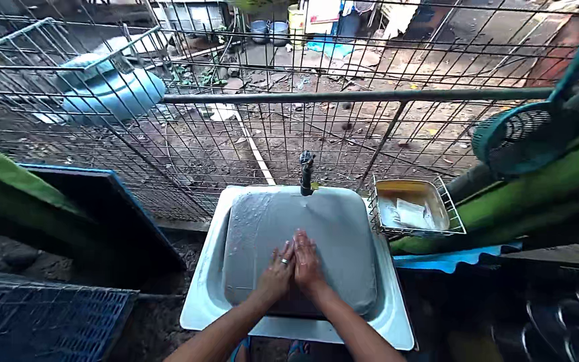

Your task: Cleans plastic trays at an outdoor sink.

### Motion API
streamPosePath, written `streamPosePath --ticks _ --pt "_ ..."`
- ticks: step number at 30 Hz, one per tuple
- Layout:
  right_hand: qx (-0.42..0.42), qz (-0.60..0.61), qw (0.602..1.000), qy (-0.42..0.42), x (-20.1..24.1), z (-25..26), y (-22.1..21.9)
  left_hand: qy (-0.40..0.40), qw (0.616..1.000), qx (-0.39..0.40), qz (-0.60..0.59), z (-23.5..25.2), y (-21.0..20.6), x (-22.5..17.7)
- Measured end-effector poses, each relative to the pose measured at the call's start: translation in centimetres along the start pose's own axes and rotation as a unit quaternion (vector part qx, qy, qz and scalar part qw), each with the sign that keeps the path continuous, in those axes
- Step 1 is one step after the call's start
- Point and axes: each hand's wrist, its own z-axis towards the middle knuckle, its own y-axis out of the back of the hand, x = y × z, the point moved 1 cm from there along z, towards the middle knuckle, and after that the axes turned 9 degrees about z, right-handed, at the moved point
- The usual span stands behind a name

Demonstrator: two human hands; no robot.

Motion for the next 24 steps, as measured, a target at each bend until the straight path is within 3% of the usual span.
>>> streamPosePath --ticks 2,5,8,12,16,18,21,24 --pt "-0.040 -0.043 0.998 0.015 -1.7 -0.4 -0.6 -0.021 0.999 -0.012 0.043 1.2 -1.8 -1.1" --pt "-0.038 -0.122 0.991 -0.034 -4.6 -3.1 2.8 -0.057 0.994 -0.045 0.076 2.7 -3.8 -2.1" --pt "-0.055 -0.172 0.977 -0.109 -7.0 -6.7 6.6 -0.114 0.991 -0.006 0.068 5.6 -4.6 -3.6" --pt "-0.098 -0.200 0.959 -0.176 -6.7 -7.0 6.6 -0.159 0.986 0.035 0.025 12.4 -3.6 -3.3" --pt "-0.074 -0.188 0.964 -0.173 -5.6 -3.7 5.6 -0.012 0.999 0.031 0.033 18.0 0.9 0.9" --pt "-0.066 -0.182 0.969 -0.152 -5.6 -0.9 5.2 0.087 0.993 0.079 0.008 18.8 3.7 4.2" --pt "-0.040 -0.169 0.978 -0.117 -5.3 4.1 3.9 0.173 0.981 0.073 0.045 17.2 5.3 9.4" --pt "-0.022 -0.163 0.982 -0.096 -4.8 8.6 1.7 0.286 0.957 0.018 0.038 12.8 6.1 14.1"
